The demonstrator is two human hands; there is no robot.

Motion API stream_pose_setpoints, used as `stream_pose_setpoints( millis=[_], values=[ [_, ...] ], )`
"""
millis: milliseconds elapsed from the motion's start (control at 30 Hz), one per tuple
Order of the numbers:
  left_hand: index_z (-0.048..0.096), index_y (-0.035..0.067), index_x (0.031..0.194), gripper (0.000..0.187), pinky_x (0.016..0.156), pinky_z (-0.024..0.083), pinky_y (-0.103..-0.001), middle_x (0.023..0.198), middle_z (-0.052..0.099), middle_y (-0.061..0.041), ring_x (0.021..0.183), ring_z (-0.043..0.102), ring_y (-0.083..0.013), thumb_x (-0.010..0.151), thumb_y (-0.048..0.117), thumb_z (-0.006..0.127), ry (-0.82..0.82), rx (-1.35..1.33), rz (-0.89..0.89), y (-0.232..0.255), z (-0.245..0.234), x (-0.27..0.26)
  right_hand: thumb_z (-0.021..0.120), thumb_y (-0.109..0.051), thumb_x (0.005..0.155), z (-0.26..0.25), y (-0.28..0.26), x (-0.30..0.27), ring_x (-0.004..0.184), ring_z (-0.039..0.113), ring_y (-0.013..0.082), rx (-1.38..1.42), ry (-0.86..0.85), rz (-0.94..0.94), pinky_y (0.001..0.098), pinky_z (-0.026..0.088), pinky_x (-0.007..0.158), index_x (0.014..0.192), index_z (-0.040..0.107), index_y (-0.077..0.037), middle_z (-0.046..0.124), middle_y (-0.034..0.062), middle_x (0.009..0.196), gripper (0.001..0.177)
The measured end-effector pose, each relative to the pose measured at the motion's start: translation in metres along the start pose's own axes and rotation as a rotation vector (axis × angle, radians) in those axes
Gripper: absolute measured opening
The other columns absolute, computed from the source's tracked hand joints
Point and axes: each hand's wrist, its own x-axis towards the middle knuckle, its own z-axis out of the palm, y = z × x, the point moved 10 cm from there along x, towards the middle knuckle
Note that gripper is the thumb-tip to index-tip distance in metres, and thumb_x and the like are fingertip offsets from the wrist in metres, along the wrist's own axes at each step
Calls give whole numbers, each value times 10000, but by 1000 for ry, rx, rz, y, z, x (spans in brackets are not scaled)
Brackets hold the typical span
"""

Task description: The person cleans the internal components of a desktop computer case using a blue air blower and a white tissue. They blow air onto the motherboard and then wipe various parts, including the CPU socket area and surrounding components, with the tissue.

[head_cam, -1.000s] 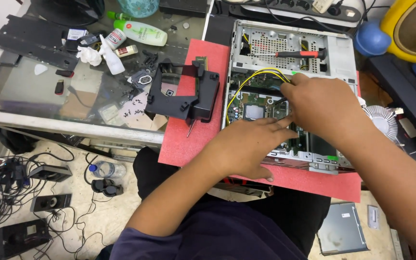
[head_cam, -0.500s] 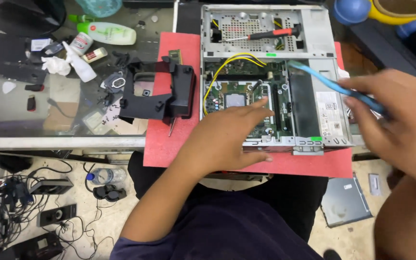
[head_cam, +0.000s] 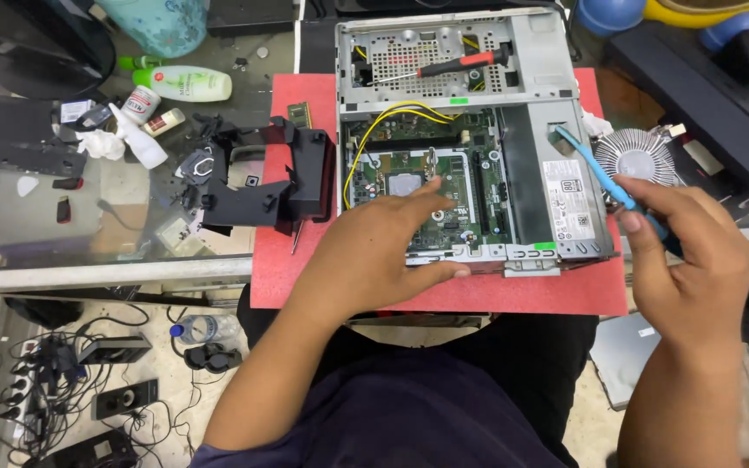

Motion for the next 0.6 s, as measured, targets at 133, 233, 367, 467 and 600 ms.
stream_pose_setpoints(
  millis=[133,233,367,467,600],
  values=[
    [583,120,1353,710,804,546,-522,1545,519,-126,1146,667,-346,836,592,704,42,78,-15,0,-5,-5,638,43,1133,4,3,-3,1057,664,363,16,1,6,404,491,908,1326,713,146,716,280,1205,231],
    [595,93,1352,773,923,481,-535,1517,514,-226,1151,647,-407,823,648,703,36,126,-45,-5,-2,-10,640,21,1132,6,8,-8,1017,654,352,21,-4,13,395,487,877,1320,720,151,715,269,1175,242],
    [611,23,1296,794,929,451,-521,1289,653,-257,1052,665,-442,812,642,724,98,139,-81,-8,-4,-13,638,54,1129,8,6,-8,1056,660,355,31,-14,23,396,493,906,1330,716,137,722,267,1218,232],
    [638,9,1227,828,903,466,-517,1000,737,-188,931,668,-437,791,712,686,89,191,-165,-11,-1,-9,642,61,1129,9,1,-7,1047,658,358,45,-18,8,398,487,906,1329,715,145,717,274,1209,229],
    [654,-6,1084,939,944,467,-523,927,739,-178,900,666,-426,761,871,560,46,291,-232,-19,9,-8,649,64,1122,10,-3,-6,996,644,335,53,-28,8,387,479,888,1320,720,126,712,247,1155,219]
  ],
)
